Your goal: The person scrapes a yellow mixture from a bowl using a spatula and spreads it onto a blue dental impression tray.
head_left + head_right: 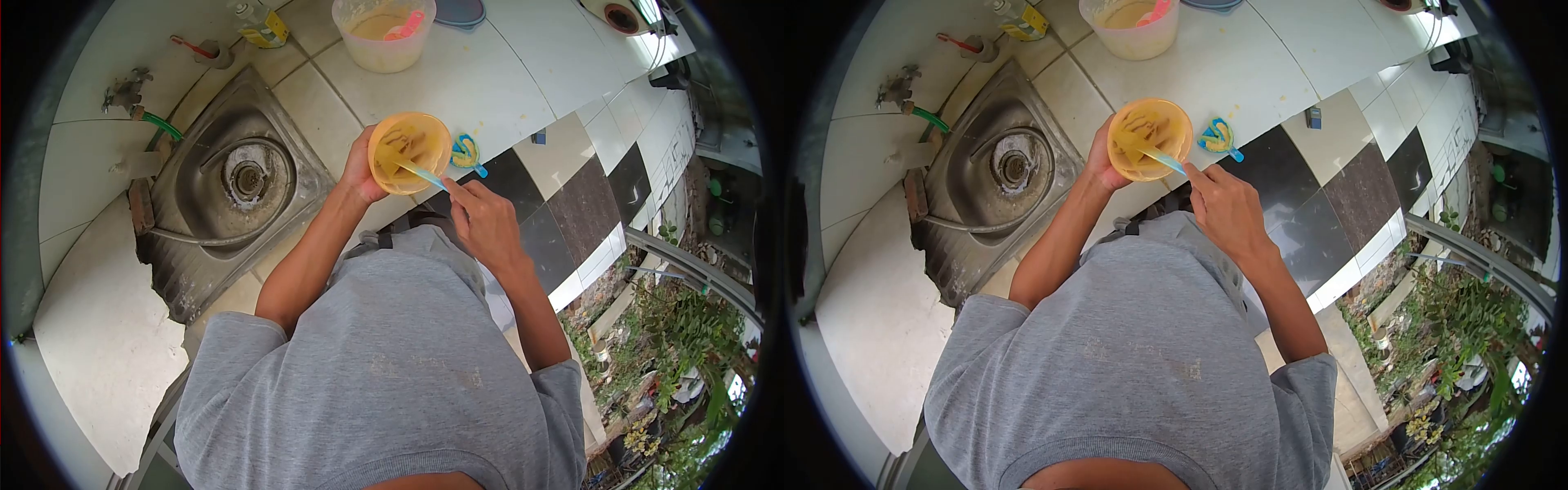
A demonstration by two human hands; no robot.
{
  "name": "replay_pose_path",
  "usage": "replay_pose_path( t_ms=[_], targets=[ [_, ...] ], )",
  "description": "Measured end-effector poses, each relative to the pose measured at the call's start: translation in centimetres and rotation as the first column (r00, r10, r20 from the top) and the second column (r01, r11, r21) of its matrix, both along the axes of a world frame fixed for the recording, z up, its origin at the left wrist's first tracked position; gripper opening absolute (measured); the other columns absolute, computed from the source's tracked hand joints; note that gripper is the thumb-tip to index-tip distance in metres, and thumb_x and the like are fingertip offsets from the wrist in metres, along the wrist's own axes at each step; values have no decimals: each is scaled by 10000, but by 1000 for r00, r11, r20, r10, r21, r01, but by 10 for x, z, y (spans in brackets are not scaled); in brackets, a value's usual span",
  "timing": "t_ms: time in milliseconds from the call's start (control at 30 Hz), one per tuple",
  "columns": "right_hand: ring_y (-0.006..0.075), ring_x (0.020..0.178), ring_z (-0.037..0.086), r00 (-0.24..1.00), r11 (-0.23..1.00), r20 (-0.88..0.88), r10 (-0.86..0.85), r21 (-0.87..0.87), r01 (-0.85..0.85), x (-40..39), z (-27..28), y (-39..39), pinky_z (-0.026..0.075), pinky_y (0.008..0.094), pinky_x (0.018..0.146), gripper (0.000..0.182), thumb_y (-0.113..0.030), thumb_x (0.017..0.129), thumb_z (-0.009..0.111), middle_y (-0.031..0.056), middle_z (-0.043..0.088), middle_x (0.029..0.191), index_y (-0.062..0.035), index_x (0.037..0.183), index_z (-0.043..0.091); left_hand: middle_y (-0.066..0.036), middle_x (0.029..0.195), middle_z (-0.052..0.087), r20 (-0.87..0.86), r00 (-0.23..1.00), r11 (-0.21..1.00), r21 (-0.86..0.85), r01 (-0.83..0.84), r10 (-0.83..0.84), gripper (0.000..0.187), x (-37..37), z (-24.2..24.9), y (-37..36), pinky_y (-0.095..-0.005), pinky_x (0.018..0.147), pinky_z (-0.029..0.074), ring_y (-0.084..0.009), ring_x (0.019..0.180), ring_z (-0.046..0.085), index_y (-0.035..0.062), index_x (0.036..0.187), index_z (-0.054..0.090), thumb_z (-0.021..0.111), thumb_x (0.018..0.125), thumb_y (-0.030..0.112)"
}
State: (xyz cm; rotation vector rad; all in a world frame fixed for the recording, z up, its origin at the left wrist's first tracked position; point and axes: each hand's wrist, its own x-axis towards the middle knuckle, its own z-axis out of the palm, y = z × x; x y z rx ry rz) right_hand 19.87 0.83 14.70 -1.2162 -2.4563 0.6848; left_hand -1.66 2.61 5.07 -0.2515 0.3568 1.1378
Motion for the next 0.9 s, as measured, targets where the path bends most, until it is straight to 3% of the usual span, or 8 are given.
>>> replay_pose_path(
  t_ms=[167,367,433,467,533,667,733,900],
  targets=[
    [250,640,621,997,999,73,25,-23,-24,-4,-2,-3,526,360,591,291,-41,821,608,92,586,742,-31,1107,664,-175,1224,597,-43,999,1000,-24,-8,7,433,2,8,-1,-485,971,484,-321,1095,595,7,1224,545,395,937,295],
    [196,538,552,985,940,-171,6,-336,-64,7,-14,-6,439,291,508,293,-46,850,592,60,620,721,-14,1136,648,-166,1159,606,-340,938,972,-186,-143,73,432,12,5,5,-497,970,471,-317,1065,596,24,1189,555,370,947,331],
    [116,518,466,907,722,-324,-270,-691,-31,12,-19,-6,377,256,497,290,-71,886,589,23,628,735,-14,1164,644,-163,1183,601,-360,925,964,-176,-198,124,442,13,7,6,-500,971,470,-321,1086,588,28,1208,549,358,943,325],
    [116,518,466,907,724,-323,-271,-689,-30,14,-17,-6,377,256,497,290,-71,886,589,23,628,735,-14,1164,644,-160,1208,597,-378,909,953,-169,-253,174,453,13,7,7,-503,972,469,-325,1106,579,31,1227,543,346,939,320],
    [71,550,421,742,361,-316,-591,-926,-106,19,-9,-9,374,246,520,285,-98,915,589,1,626,755,-24,1184,645,-154,1218,593,-383,899,950,-136,-282,212,454,11,10,8,-502,980,463,-321,1119,571,36,1232,543,352,935,322],
    [91,568,436,705,541,-374,-602,-841,16,11,-16,-20,378,251,532,312,-103,933,575,26,594,745,-45,1236,622,-135,1229,591,-382,849,913,-29,-406,365,452,11,15,8,-499,983,458,-314,1125,567,53,1250,542,368,926,315],
    [118,596,466,844,932,-452,-289,-335,139,1,-26,-22,395,260,538,355,-82,930,570,42,545,746,-64,1284,592,-132,1236,587,-370,849,910,-25,-415,377,458,18,35,9,-495,975,463,-307,1129,565,51,1261,536,374,921,311],
    [161,632,532,900,975,-387,-201,-169,145,-1,-19,-41,439,292,558,383,-9,898,573,80,538,772,-68,1275,604,-129,1249,579,-366,802,855,-28,-518,473,458,26,50,21,-476,981,459,-292,1142,555,37,1258,531,353,930,302]
  ],
)
